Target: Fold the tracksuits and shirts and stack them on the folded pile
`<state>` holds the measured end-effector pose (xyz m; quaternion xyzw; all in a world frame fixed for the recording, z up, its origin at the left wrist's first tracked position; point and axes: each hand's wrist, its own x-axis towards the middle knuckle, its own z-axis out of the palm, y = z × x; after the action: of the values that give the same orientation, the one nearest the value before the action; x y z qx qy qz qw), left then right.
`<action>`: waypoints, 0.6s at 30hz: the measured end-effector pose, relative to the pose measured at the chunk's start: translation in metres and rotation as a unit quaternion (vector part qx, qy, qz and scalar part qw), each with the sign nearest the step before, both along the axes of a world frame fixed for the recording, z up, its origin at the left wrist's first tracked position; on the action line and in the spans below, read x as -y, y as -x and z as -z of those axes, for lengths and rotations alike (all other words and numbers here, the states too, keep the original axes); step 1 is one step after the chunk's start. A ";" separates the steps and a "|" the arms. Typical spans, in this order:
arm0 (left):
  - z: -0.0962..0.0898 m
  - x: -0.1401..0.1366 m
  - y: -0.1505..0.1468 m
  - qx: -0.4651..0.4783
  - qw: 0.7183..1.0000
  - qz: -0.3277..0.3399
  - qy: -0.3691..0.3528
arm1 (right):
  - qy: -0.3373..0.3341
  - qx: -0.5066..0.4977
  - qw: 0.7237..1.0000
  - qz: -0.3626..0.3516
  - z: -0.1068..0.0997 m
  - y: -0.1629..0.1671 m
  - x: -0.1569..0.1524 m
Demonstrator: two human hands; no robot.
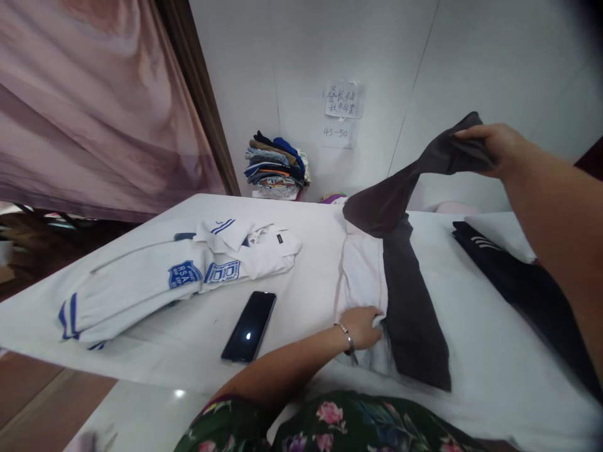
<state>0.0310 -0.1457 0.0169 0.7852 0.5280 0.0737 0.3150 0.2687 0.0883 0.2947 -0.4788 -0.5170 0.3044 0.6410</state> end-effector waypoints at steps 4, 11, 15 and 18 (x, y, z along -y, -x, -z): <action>0.000 0.000 0.000 0.006 1.000 -0.005 -0.001 | 0.195 0.057 0.970 -0.134 -0.006 0.007 0.039; 0.000 0.004 -0.003 -0.004 1.000 -0.019 -0.012 | 0.202 0.440 0.807 -0.338 0.078 0.060 0.130; -0.004 0.009 -0.005 0.003 0.999 -0.002 -0.039 | 0.131 0.580 0.739 -0.318 0.166 0.095 0.174; -0.008 0.017 -0.003 -0.002 0.999 0.017 -0.032 | 0.171 0.607 0.708 -0.318 0.207 0.108 0.192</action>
<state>0.0338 -0.1627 0.0246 0.8037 0.5128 0.0837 0.2900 0.1605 -0.1034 0.0877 -0.4691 -0.8552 0.2169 -0.0389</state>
